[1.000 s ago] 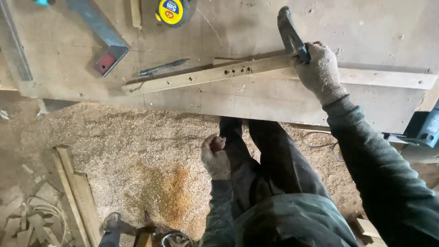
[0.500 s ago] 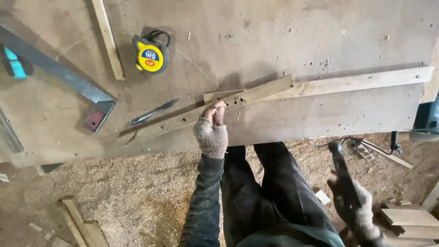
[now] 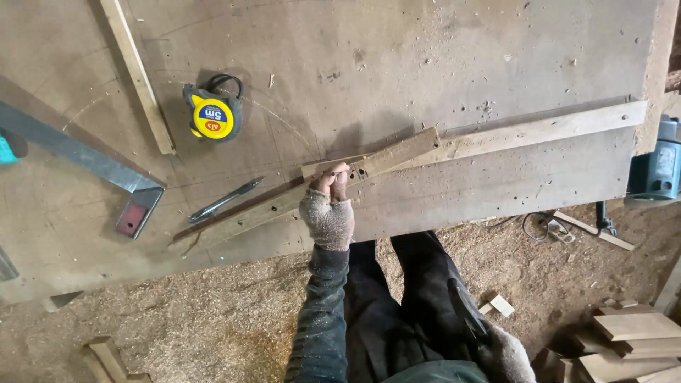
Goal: Measuring wood with a tape measure, marking with a pencil, and hammering nails to join wood pieces.
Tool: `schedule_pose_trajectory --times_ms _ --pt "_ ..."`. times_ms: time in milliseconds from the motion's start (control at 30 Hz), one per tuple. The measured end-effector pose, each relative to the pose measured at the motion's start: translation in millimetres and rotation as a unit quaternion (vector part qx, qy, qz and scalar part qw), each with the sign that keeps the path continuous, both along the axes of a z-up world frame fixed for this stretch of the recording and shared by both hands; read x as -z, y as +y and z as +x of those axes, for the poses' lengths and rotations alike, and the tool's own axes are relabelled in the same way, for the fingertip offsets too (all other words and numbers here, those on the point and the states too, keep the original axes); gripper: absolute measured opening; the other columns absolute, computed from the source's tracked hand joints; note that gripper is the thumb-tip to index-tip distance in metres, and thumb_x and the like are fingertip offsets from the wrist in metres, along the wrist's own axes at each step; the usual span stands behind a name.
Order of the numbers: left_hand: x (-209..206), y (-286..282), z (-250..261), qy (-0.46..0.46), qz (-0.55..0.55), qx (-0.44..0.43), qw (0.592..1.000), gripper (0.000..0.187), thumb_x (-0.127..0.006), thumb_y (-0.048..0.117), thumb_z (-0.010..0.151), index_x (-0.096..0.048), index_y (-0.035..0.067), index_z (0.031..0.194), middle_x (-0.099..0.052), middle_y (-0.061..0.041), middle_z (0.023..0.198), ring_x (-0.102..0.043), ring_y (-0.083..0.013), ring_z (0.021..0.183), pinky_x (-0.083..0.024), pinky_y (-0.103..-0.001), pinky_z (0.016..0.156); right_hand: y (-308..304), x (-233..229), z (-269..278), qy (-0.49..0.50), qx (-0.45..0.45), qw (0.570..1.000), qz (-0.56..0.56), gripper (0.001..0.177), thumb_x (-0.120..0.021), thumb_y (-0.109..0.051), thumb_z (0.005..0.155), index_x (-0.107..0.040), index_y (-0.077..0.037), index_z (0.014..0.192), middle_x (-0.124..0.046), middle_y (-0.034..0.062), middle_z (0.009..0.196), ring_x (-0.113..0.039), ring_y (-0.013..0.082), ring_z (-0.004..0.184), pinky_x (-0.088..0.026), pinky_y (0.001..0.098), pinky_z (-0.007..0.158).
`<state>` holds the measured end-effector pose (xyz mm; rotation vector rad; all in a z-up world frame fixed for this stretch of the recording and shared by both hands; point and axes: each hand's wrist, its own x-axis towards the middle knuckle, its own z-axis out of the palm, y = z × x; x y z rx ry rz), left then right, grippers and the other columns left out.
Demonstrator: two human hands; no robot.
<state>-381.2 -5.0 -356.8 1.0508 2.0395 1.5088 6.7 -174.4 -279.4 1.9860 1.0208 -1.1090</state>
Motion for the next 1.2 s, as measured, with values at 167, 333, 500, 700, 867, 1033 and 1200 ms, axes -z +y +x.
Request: schedule_pose_trajectory --times_ms 167,333,500,700,867,1033,1200 --pt "2 0 2 0.022 -0.011 0.001 1.000 0.009 -0.067 0.013 0.102 -0.075 0.014 0.106 -0.078 -0.004 0.100 -0.079 -0.0162 0.086 -0.066 -0.028 0.071 19 -19 -28 -0.021 -0.005 1.000 -0.008 0.045 -0.068 -0.021 0.081 -0.077 -0.029 0.125 -0.084 0.0041 0.119 -0.074 0.0193 0.122 -0.055 0.0318 0.102" --pt "2 2 3 0.040 -0.001 0.002 0.999 0.009 -0.067 0.011 0.102 -0.075 0.015 0.106 -0.078 -0.003 0.102 -0.078 -0.0164 0.089 -0.066 -0.030 0.079 -11 5 5 -0.007 -0.024 0.999 0.030 0.044 -0.072 -0.027 0.082 -0.077 -0.033 0.125 -0.086 -0.0005 0.114 -0.076 0.0148 0.119 -0.056 0.0295 0.100" --pt "3 3 5 0.054 0.006 0.001 0.999 0.009 -0.066 0.012 0.103 -0.075 0.014 0.106 -0.078 -0.004 0.100 -0.078 -0.0175 0.087 -0.066 -0.031 0.077 -31 24 32 -0.006 -0.072 0.997 0.013 0.057 -0.074 -0.046 0.072 -0.072 -0.041 0.128 -0.085 0.0003 0.110 -0.076 0.0192 0.117 -0.057 0.0324 0.096" --pt "6 4 6 0.064 0.008 0.002 0.998 0.009 -0.070 0.008 0.100 -0.075 0.012 0.106 -0.078 -0.005 0.101 -0.078 -0.0171 0.089 -0.067 -0.030 0.078 -30 21 31 0.000 -0.028 0.999 0.022 0.049 -0.066 -0.030 0.081 -0.073 -0.038 0.129 -0.085 0.0018 0.114 -0.076 0.0197 0.119 -0.057 0.0326 0.097" --pt "4 3 7 0.053 -0.001 0.001 0.999 0.011 -0.069 0.007 0.101 -0.075 0.013 0.108 -0.078 -0.004 0.102 -0.077 -0.0172 0.091 -0.066 -0.031 0.082 -59 51 69 0.009 -0.099 0.994 0.046 0.061 -0.066 -0.029 0.075 -0.066 -0.040 0.135 -0.082 0.0042 0.115 -0.075 0.0308 0.115 -0.059 0.0410 0.097" --pt "11 2 8 0.074 0.004 0.002 0.997 0.014 -0.072 0.005 0.098 -0.074 0.013 0.109 -0.077 -0.004 0.101 -0.077 -0.0173 0.091 -0.066 -0.031 0.081 -49 44 58 -0.002 -0.097 0.995 0.038 0.058 -0.069 -0.036 0.076 -0.067 -0.042 0.134 -0.079 0.0007 0.122 -0.074 0.0271 0.119 -0.058 0.0387 0.100" --pt "14 0 9 0.082 -0.003 -0.007 0.997 0.013 -0.073 0.010 0.099 -0.074 0.017 0.111 -0.076 -0.001 0.097 -0.074 -0.0139 0.084 -0.063 -0.029 0.074 -41 38 54 -0.001 -0.087 0.996 0.011 0.055 -0.072 -0.039 0.073 -0.072 -0.039 0.129 -0.084 0.0023 0.110 -0.078 0.0229 0.112 -0.059 0.0335 0.098"
